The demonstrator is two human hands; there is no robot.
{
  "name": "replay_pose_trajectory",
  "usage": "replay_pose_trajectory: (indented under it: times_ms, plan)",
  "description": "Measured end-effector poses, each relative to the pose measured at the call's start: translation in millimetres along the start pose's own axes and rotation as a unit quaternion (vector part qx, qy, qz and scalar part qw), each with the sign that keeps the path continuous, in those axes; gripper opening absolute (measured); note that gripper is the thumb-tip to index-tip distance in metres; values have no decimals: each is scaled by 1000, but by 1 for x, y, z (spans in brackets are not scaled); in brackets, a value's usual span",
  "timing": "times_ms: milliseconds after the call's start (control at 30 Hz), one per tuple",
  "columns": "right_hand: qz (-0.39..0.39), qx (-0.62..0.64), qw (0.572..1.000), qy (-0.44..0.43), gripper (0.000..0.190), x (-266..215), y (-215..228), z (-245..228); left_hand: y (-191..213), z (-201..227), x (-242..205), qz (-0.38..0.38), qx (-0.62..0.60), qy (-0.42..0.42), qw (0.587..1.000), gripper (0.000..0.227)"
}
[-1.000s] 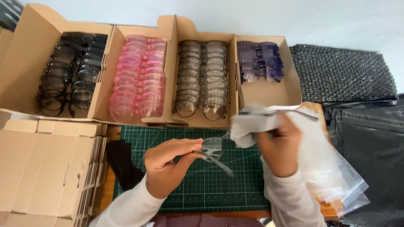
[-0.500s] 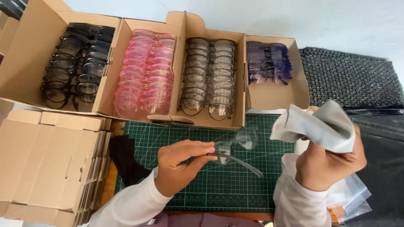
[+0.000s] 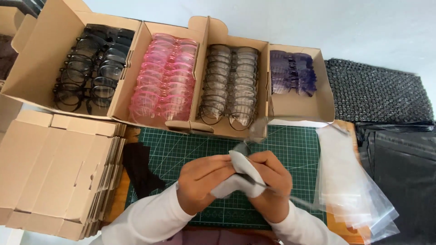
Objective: The person picks up a pair of clear-framed glasses from a box, wipes the lenses and frame with a white cloth, and then places the glasses into a small plastic bag. The person handles the glasses and cloth directly with their hands.
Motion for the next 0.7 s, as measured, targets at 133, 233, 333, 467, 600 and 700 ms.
replay_pose_trajectory:
  times_ms: [133, 233, 333, 467, 600, 700]
  plan:
    - [20, 5, 999, 29, 12, -1, 16, -11, -1, 4, -1, 29, 91, -37, 995, 22]
    - [115, 3, 988, -106, 9, -11, 43, -1, -3, 5, 1, 33, 97, -50, 993, 12]
    - [139, 318, 898, -272, 32, -27, 65, 32, -5, 4, 1, 29, 89, -59, 994, 14]
    - [56, 280, 945, -159, 31, -15, 40, 15, -5, 4, -3, 24, 90, -60, 994, 11]
    - [-2, 124, 991, -44, 7, 0, 7, -7, -3, 6, -6, 28, 74, -44, 996, 22]
    - [-14, 106, 993, -53, 36, 6, 23, -11, -6, -2, -23, 3, 98, 1, 995, 25]
Point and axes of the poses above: each hand's wrist, its own x-axis towards the middle knuckle, its own y-axis out of the back of the hand, z = x × y, the point moved 3 cm from there along x, towards the middle knuckle, and after that the axes turned 11 degrees about x, right-handed, at the moved point
